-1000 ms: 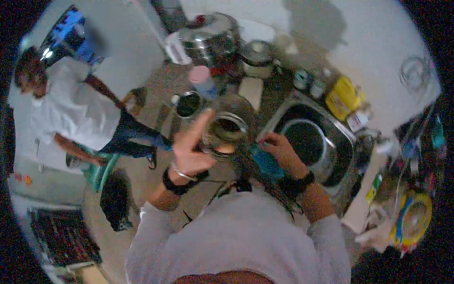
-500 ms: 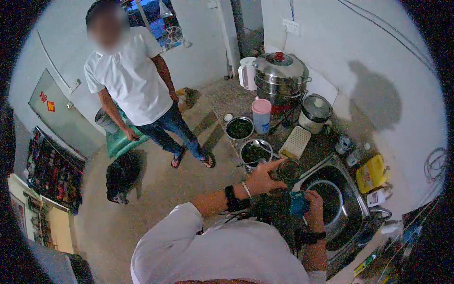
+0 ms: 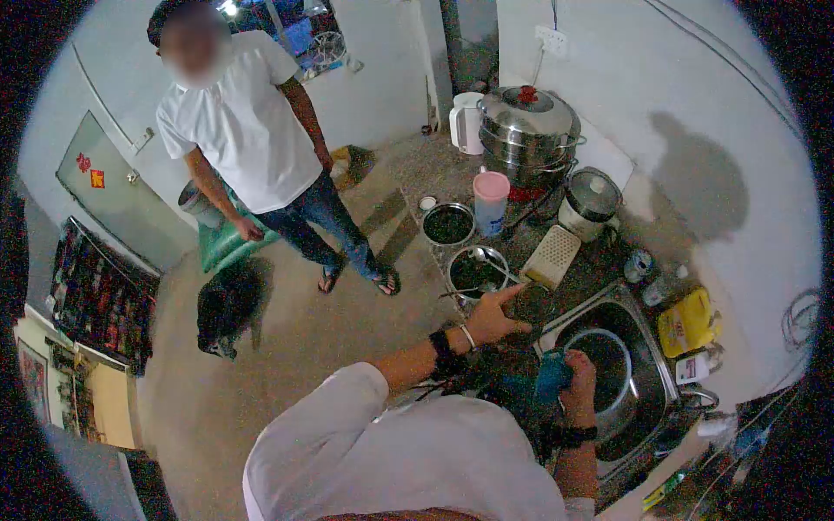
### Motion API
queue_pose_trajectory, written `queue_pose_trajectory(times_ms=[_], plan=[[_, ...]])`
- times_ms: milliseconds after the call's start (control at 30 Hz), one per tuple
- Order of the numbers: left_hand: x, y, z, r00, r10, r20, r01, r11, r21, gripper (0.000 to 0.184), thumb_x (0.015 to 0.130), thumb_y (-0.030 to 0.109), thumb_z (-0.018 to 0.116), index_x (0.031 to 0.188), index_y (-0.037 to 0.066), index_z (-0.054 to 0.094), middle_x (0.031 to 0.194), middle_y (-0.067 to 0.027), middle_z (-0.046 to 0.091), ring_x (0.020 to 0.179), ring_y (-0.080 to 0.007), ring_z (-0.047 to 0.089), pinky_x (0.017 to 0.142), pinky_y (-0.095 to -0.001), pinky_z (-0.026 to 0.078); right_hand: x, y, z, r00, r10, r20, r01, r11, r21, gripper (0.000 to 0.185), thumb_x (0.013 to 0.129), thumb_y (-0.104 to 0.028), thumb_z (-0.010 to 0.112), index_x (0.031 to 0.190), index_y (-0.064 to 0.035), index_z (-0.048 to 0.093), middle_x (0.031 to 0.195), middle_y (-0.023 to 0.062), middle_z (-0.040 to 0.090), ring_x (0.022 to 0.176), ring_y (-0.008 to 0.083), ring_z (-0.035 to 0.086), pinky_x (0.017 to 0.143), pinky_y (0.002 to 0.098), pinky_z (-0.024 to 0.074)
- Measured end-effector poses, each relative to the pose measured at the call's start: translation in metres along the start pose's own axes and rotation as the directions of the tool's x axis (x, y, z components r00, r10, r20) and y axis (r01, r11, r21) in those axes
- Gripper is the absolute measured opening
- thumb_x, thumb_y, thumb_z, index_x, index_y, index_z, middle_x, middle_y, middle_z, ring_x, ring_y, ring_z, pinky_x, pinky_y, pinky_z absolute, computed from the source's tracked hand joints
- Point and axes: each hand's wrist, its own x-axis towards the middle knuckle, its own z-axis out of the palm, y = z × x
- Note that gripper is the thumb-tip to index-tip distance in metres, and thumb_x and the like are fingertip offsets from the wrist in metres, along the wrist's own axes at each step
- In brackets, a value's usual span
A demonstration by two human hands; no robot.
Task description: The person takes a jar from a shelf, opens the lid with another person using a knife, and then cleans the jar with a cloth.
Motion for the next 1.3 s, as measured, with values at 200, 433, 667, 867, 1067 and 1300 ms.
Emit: queue_pose_trajectory(times_ms=[200, 433, 667, 867, 1067, 1300], plan=[[0.0, -0.021, 0.004, 0.991, -0.134, 0.02, 0.133, 0.99, 0.047, 0.072, 0.051, 0.028, 0.077, 0.113, 0.007, 0.047, 0.086, -0.0095, 0.059, 0.079, -0.0193, 0.057, 0.072, -0.03, 0.045, 0.021, 0.02, -0.02, 0.987, -0.159, 0.016, 0.159, 0.972, -0.171, 0.014, 0.073, -0.011, 0.049, 0.085, -0.006, 0.052, 0.077, 0.0016, 0.052, 0.071, 0.0123, 0.05, 0.064, 0.0258, 0.0411], [-0.002, -0.049, 0.018, 0.998, 0.007, 0.058, -0.001, 0.994, -0.105, 0.067, 0.05, 0.02, 0.077, 0.109, 0.003, 0.049, 0.087, -0.0075, 0.06, 0.071, -0.0118, 0.055, 0.065, -0.0251, 0.046, 0.027, 0.011, -0.011, 0.975, -0.213, -0.066, 0.2, 0.965, -0.169, 0.021, 0.078, -0.016, 0.044, 0.09, -0.0007, 0.053, 0.081, 0.0065, 0.056, 0.073, 0.0175, 0.053, 0.068, 0.0299, 0.0434], [-0.009, -0.035, 0.022, 0.997, -0.056, 0.059, 0.059, 0.997, -0.045, 0.059, 0.053, 0.01, 0.074, 0.106, 0.0, 0.05, 0.084, -0.0072, 0.06, 0.072, -0.0118, 0.056, 0.064, -0.0244, 0.045, 0.01, -0.024, 0.052, 0.987, 0.049, -0.151, 0.034, 0.865, 0.501, 0.027, 0.08, -0.018, 0.039, 0.089, 0.0027, 0.053, 0.082, 0.0114, 0.058, 0.07, 0.0229, 0.057, 0.063, 0.0359, 0.0479], [-0.003, -0.031, 0.031, 0.996, -0.076, -0.037, 0.072, 0.993, -0.098, 0.056, 0.053, 0.012, 0.073, 0.102, -0.001, 0.049, 0.088, -0.0107, 0.059, 0.08, -0.0177, 0.056, 0.07, -0.0289, 0.044, 0.014, -0.006, 0.055, 0.989, -0.119, -0.089, 0.147, 0.886, 0.439, 0.025, 0.079, -0.018, 0.043, 0.09, 0.0013, 0.054, 0.081, 0.0091, 0.058, 0.069, 0.0192, 0.056, 0.065, 0.0299, 0.0465], [0.006, -0.042, 0.045, 0.987, -0.086, -0.137, 0.076, 0.994, -0.081, 0.059, 0.057, 0.015, 0.072, 0.106, -0.003, 0.045, 0.098, -0.0143, 0.054, 0.092, -0.0231, 0.052, 0.078, -0.0311, 0.04, 0.026, 0.011, 0.066, 0.792, -0.606, -0.079, 0.535, 0.75, -0.388, 0.023, 0.07, -0.01, 0.058, 0.091, 0.0002, 0.058, 0.089, 0.0077, 0.055, 0.075, 0.0169, 0.054, 0.068, 0.0256, 0.043], [0.008, -0.004, 0.05, 0.981, -0.148, -0.124, 0.152, 0.988, 0.018, 0.062, 0.062, 0.013, 0.069, 0.112, -0.004, 0.038, 0.099, -0.0165, 0.054, 0.093, -0.0263, 0.053, 0.079, -0.0318, 0.04, 0.044, 0.01, 0.066, 0.789, -0.602, -0.125, 0.515, 0.758, -0.4, 0.021, 0.067, 0.001, 0.06, 0.088, 0.0004, 0.053, 0.094, 0.0053, 0.051, 0.075, 0.0082, 0.051, 0.064, 0.022, 0.0429]])
